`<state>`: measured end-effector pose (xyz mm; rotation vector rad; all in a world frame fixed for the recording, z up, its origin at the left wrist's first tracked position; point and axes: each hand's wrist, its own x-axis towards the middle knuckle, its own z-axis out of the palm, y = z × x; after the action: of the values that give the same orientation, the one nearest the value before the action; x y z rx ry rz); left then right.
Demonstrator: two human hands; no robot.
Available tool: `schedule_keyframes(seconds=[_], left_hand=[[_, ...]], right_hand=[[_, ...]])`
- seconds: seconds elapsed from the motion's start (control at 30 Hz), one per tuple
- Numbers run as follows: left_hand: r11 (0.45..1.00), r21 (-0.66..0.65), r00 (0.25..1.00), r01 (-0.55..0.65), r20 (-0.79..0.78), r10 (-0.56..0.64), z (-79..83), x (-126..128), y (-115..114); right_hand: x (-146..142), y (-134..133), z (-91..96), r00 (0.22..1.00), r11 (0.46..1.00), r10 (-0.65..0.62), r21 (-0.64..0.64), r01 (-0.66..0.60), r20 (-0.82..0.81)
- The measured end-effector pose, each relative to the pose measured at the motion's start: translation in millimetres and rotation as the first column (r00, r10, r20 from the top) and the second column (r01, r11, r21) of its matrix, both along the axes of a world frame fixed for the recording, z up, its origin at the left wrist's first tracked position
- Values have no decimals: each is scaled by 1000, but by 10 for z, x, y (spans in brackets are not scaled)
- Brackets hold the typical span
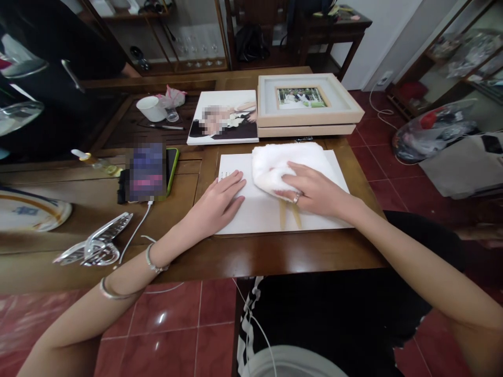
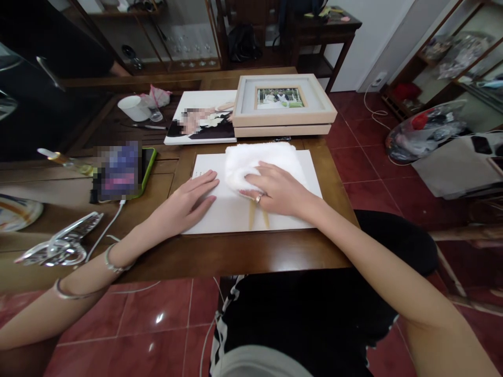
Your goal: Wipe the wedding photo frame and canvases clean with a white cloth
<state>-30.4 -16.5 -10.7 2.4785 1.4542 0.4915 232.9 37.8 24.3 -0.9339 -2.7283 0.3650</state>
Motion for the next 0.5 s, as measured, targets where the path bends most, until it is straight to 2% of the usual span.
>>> schedule_keyframes(seconds=[0.17,0.3,0.4,0.5], left_hand=[[1000,-13,1000,-12,-10,12,5,19,-5],[999,4,997,-44,70,44,12,30,-3],[993,89,979,-76,197,57,37,23,4],[982,132,954,-134,284,92,68,18,4]], right_hand=[[-148,269,7,993,994,-112,-4,113,22],[-308,315,-41,993,991,-119,60,119,2],[-410,174,-57,1000,996,-3,89,2,6],[-454,-54,-27,976,975,215,47,-216,24]])
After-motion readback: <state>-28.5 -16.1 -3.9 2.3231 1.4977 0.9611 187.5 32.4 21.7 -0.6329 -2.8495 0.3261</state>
